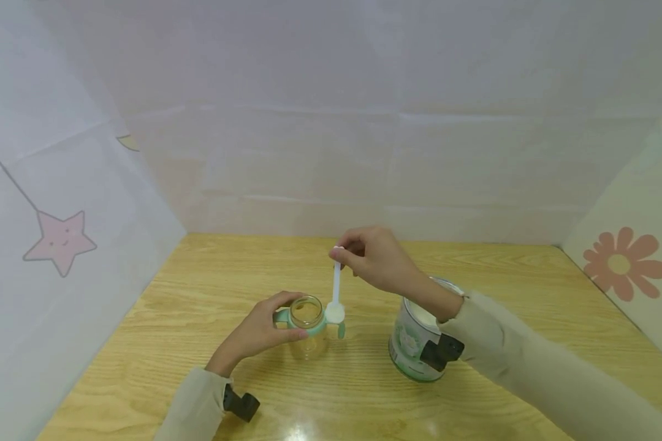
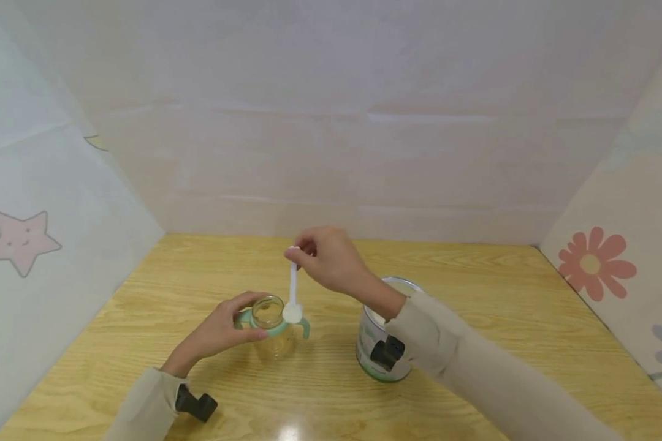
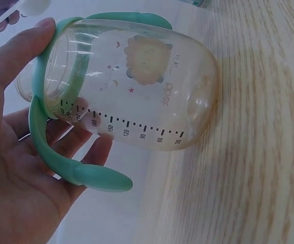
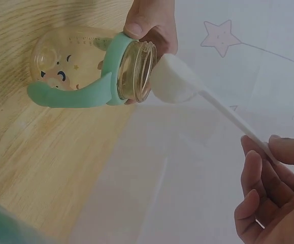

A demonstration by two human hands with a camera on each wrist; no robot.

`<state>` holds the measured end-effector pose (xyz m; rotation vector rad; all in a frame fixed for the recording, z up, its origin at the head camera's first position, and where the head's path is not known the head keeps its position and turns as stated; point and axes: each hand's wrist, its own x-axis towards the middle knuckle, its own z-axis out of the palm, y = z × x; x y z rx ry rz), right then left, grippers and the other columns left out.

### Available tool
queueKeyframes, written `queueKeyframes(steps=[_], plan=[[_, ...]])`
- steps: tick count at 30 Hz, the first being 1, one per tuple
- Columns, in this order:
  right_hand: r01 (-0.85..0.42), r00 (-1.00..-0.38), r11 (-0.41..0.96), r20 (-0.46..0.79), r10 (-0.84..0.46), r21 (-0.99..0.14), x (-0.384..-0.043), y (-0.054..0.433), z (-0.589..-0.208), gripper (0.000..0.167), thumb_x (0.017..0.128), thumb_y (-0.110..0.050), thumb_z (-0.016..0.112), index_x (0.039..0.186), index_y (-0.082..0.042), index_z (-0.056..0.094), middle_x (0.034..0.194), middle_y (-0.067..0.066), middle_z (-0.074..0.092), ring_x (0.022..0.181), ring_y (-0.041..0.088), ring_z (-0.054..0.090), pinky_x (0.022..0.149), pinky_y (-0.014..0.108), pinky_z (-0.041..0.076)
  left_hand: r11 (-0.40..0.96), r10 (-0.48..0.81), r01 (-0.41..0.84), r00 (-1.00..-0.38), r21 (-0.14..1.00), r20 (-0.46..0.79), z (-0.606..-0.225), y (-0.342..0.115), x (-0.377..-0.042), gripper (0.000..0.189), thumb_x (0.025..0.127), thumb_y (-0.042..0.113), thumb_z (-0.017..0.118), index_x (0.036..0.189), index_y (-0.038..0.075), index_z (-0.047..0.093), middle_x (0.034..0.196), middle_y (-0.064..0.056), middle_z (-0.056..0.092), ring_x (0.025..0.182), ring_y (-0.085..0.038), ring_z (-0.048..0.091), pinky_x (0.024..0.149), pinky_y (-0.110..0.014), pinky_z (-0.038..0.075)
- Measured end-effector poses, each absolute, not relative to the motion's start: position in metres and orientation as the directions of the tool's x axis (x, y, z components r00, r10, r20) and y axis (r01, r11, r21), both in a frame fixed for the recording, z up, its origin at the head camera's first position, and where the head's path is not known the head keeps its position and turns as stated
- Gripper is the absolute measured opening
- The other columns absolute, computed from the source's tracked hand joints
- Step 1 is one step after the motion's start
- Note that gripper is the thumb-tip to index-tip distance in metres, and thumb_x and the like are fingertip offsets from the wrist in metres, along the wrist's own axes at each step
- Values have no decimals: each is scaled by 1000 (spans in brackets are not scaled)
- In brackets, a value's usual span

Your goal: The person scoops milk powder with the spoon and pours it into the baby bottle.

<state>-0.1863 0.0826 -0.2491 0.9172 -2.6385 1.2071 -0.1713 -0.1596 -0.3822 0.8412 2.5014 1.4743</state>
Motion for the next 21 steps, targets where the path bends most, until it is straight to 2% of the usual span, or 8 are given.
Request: queueKeyframes(steps=[9,21], plan=[[-582,-801,508,341,-492,-634,-187,76,-249,12,92,-13,64,86,-4,69,71,3,68,52,8,56,50,25,49,347,525,392,-834,852,170,-380,-157,-169,57,85,24,73,134,9,50,123,-14,57,106,-26,56,87,-37,49],[-581,-803,493,359,-475,-647,-186,62,-248,11,91,-11,64,87,-2,69,76,8,70,55,7,60,54,23,52,360,521,395,-837,845,169,-380,-156,-168,59,85,25,73,136,8,49,123,-9,58,112,-27,54,94,-50,46]])
